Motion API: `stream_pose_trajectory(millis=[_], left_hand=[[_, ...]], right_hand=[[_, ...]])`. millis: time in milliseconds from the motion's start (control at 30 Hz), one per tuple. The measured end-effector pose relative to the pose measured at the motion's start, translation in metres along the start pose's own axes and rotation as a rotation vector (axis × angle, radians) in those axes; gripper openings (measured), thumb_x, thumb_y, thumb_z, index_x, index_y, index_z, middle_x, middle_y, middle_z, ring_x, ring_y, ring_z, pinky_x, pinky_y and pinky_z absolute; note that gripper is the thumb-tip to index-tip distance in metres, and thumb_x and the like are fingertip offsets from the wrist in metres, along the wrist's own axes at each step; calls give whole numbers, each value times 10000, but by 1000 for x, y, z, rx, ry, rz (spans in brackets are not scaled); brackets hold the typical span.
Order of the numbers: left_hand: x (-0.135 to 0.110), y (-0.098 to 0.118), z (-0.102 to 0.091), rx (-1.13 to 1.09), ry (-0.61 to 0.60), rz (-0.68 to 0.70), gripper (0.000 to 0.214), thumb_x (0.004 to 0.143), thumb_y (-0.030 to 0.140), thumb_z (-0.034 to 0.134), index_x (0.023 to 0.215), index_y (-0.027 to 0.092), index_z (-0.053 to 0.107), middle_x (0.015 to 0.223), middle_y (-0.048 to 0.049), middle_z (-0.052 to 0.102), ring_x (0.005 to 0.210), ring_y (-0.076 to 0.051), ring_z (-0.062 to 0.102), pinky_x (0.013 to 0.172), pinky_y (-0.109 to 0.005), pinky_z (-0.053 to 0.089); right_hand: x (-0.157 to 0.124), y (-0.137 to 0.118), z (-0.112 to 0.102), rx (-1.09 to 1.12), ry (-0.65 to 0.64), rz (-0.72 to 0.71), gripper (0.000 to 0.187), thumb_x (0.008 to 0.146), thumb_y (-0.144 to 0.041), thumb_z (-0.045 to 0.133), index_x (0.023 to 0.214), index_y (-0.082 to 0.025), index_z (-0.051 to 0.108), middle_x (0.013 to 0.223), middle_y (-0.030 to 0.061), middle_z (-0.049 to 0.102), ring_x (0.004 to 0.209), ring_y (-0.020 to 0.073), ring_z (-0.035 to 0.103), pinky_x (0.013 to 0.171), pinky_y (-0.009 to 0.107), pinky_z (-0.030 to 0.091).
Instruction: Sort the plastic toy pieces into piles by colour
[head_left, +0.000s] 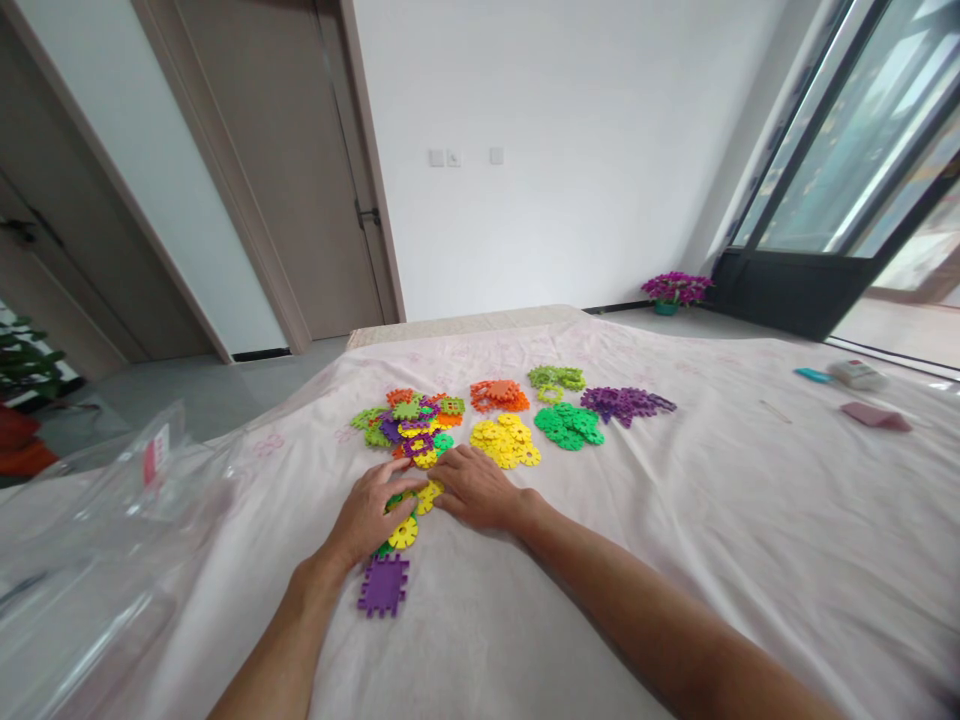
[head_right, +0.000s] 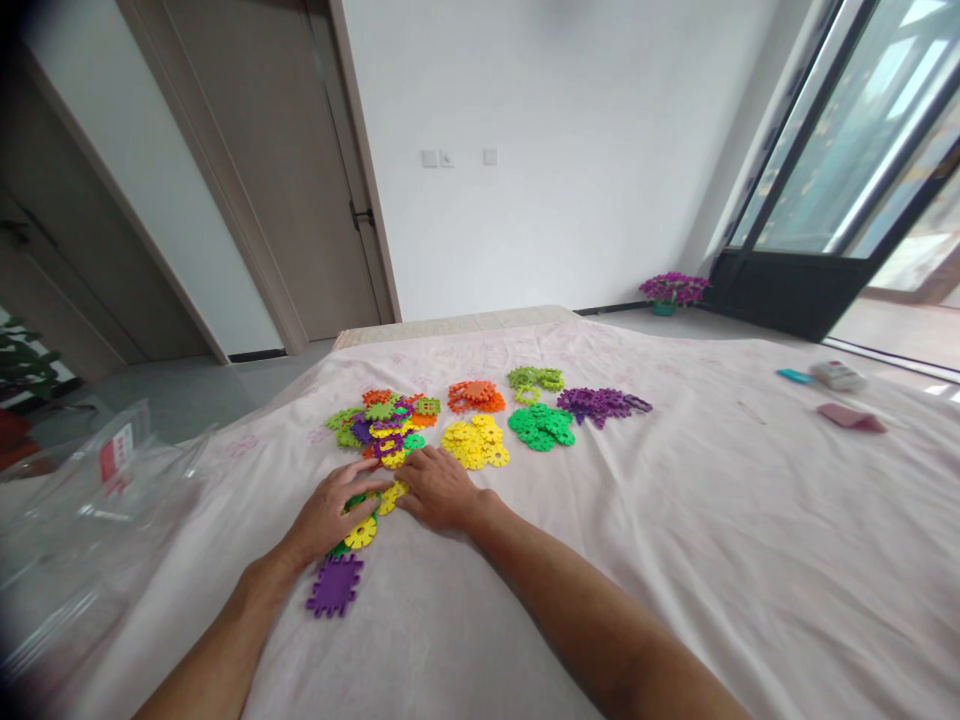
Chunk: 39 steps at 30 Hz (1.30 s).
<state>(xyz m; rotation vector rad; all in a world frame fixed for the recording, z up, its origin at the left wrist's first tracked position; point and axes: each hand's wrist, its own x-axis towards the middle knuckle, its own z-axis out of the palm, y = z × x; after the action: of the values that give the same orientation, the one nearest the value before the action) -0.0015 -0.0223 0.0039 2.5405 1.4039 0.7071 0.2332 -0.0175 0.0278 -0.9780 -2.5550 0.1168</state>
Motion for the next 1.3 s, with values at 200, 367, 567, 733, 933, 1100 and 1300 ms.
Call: stream_pose_trajectory(millis=[200,367,567,733,933,1100,1300], left_hand=[[0,2,-1,-30,12,-19,265,842,329,574,1053,308,732,1323,-58,584,1228,-267,521,1059,-459,404],[0,2,-1,-48,13,-25,226,832,331,580,995,289,731,1317,-60,587,1234,-266,517,1063,-453,397],[1,2,-2,-62,11,-31,197,826,303,577,954,275,725,1319,-59,578,1227,-260,518,1070,-455,385],[0,2,-1,-78,24,-24,196,816,282,581,947,268,726,1294,-61,583,1207,-249,533,1058,-439,402],[0,4,-3,-87,22,-37,165,814,281,580,897,262,721,1284,-61,582,1206,-257,532,1053,-440,407],[0,1,-1,-93,30,-32,167,824,281,569,901,262,716,1288,-61,579,1213,-249,528,1062,-434,401],[-1,-1,0,-119,23,-52,168,777,220,588,880,253,717,1287,-49,579,1198,-242,536,1060,-423,408]], right_hand=[[2,4,4,57,6,7,225,850,-312,648,1046,-207,613,1014,51,589,972,207,487,815,326,357],[2,6,8,105,1,25,243,793,-298,706,989,-197,604,977,43,580,973,205,483,820,316,359],[0,7,8,126,9,32,295,758,-344,740,958,-189,589,979,44,569,975,206,478,810,309,362],[-2,7,6,113,7,-3,348,796,-385,710,1062,-190,596,1032,59,576,988,213,480,837,326,367],[-1,7,0,136,-27,-62,270,826,-381,688,1036,-223,625,1041,52,585,997,212,480,838,326,371],[1,7,3,168,-1,-14,316,762,-362,742,977,-187,591,976,47,592,950,199,494,811,306,379],[1,10,5,277,13,121,327,704,-297,790,951,-201,598,834,-11,591,784,147,515,671,241,354]])
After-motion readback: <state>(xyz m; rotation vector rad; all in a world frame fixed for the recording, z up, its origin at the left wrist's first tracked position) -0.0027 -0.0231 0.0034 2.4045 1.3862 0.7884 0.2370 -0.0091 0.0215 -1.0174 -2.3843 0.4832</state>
